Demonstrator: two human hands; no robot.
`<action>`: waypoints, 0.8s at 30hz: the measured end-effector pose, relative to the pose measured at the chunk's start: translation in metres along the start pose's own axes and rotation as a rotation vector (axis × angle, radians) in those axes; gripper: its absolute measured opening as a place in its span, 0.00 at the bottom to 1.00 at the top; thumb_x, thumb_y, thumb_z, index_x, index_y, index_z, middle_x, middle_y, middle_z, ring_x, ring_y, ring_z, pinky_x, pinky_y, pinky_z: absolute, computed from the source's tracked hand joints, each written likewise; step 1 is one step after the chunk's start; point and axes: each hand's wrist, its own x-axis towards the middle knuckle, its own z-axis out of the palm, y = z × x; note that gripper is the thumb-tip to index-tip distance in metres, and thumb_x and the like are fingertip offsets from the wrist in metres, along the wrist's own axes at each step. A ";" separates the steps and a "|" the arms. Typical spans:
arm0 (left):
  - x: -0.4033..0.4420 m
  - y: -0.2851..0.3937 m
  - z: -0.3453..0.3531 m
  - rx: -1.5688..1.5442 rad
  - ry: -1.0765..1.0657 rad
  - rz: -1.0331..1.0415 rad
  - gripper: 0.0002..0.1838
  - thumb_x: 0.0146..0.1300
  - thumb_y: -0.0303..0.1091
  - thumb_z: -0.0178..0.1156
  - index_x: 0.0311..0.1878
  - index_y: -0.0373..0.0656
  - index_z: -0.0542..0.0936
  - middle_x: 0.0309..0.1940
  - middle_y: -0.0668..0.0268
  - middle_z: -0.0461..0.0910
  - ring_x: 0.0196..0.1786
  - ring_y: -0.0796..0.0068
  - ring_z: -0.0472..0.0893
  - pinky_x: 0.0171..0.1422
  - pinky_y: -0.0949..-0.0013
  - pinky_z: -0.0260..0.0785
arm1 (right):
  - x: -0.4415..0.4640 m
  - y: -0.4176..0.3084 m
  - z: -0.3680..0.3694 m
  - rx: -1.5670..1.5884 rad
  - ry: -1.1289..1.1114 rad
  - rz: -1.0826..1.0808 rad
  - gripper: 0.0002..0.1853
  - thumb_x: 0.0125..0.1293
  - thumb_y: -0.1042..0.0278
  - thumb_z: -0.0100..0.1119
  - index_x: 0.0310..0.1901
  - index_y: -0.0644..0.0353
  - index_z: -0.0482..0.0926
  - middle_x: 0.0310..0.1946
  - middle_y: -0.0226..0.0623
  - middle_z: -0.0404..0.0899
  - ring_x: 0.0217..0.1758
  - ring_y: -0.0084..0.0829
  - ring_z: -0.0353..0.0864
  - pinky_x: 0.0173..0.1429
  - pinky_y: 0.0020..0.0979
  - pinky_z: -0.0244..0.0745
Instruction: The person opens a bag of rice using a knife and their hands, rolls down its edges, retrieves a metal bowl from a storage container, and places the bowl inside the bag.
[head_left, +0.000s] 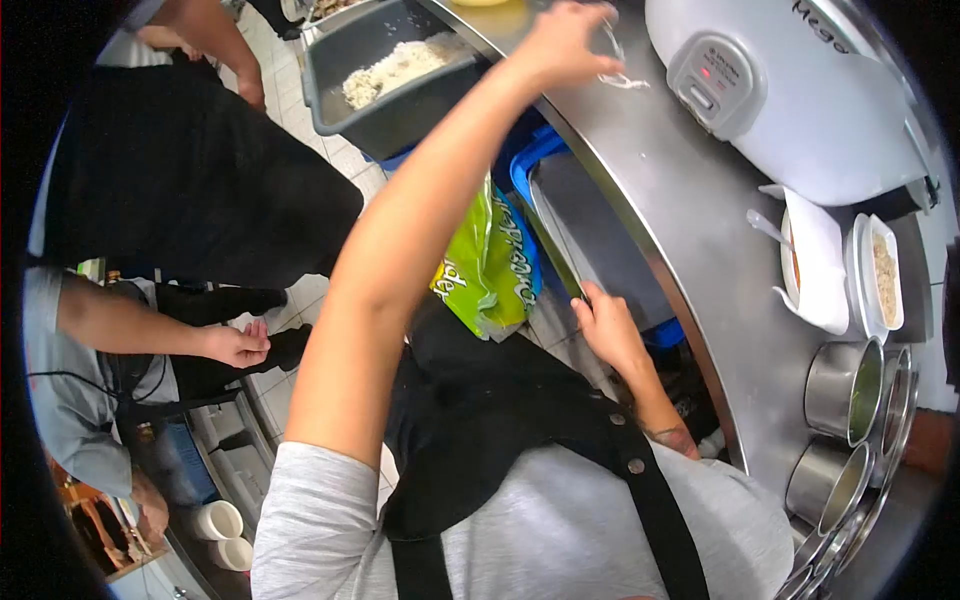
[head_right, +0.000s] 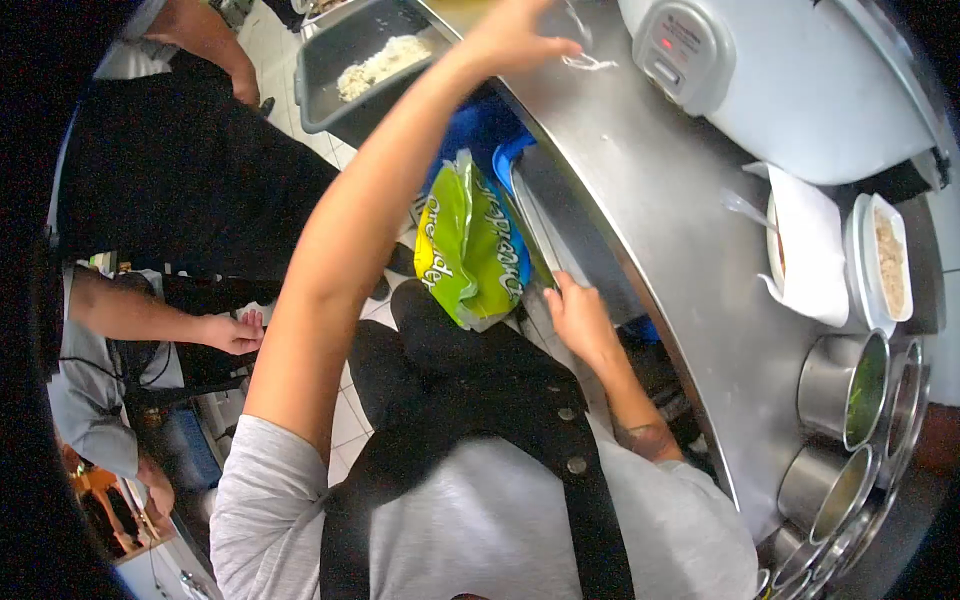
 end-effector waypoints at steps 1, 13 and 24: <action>-0.008 -0.011 -0.010 -0.112 0.074 0.073 0.29 0.46 0.47 0.68 0.49 0.40 0.77 0.44 0.50 0.77 0.50 0.54 0.76 0.56 0.59 0.68 | 0.000 0.005 0.000 0.006 -0.006 0.027 0.15 0.63 0.65 0.52 0.47 0.66 0.72 0.25 0.62 0.75 0.34 0.60 0.76 0.39 0.51 0.71; -0.296 -0.042 0.020 0.008 -0.177 -0.920 0.35 0.46 0.54 0.66 0.44 0.27 0.74 0.43 0.40 0.75 0.50 0.47 0.75 0.55 0.56 0.67 | 0.014 -0.002 0.029 0.147 -0.110 0.073 0.15 0.63 0.66 0.51 0.47 0.66 0.72 0.26 0.60 0.76 0.35 0.57 0.77 0.38 0.48 0.71; -0.368 -0.112 0.072 -0.536 0.190 -1.187 0.08 0.56 0.30 0.59 0.31 0.34 0.80 0.22 0.65 0.80 0.26 0.78 0.77 0.33 0.70 0.68 | 0.102 -0.015 0.127 0.259 0.173 0.001 0.15 0.53 0.65 0.63 0.36 0.69 0.74 0.27 0.54 0.79 0.34 0.51 0.80 0.36 0.42 0.73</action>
